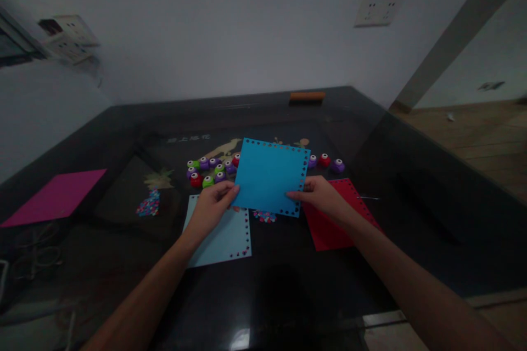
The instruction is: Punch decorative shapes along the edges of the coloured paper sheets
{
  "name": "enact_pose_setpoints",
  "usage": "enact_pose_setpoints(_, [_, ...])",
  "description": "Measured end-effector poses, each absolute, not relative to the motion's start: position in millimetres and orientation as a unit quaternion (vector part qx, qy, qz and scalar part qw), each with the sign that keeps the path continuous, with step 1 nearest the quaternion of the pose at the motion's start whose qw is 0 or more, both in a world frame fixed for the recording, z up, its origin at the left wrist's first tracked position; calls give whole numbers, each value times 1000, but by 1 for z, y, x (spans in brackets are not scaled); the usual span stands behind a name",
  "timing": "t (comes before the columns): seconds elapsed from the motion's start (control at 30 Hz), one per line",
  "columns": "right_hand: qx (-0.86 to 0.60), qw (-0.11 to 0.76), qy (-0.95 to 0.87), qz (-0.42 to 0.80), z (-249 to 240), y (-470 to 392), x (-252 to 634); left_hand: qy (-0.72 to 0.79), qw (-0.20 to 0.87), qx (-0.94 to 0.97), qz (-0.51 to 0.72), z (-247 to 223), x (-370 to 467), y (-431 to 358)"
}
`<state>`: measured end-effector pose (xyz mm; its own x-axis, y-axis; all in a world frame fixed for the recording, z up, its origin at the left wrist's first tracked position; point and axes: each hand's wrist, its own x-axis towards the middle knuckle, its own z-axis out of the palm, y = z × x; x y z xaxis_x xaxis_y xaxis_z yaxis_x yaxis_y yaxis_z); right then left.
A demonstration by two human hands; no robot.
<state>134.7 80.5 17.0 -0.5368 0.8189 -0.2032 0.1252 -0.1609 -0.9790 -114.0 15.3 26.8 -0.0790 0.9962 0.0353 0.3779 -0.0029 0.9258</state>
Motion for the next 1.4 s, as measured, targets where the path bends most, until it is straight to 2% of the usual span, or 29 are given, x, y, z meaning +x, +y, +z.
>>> enact_pose_setpoints(0.2, [-405, 265, -613, 624, 16, 82, 136, 598, 375, 572, 418, 26, -112, 15])
enact_pose_setpoints(0.33, [-410, 274, -596, 633, 18, 81, 136, 606, 332, 591, 416, 26, -119, 17])
enact_pose_setpoints(0.53, [-417, 285, -586, 634, 19, 79, 134, 664, 196, 572, 439, 19, -158, 28])
enact_pose_setpoints(0.73, [-415, 302, -562, 648, 16, 81, 134, 724, 26, 565, 396, 1, -195, 37])
enact_pose_setpoints(0.83, [-416, 308, -564, 643, 17, 80, 135, 733, -15, 558, 388, -4, -208, 40])
enact_pose_setpoints(1.07, [-412, 311, -567, 642, 16, 81, 137, 774, -8, 513, 371, -15, -233, 41])
enact_pose_setpoints(1.4, [-400, 313, -563, 651, 12, 81, 135, 744, 14, 549, 380, -40, -244, 50])
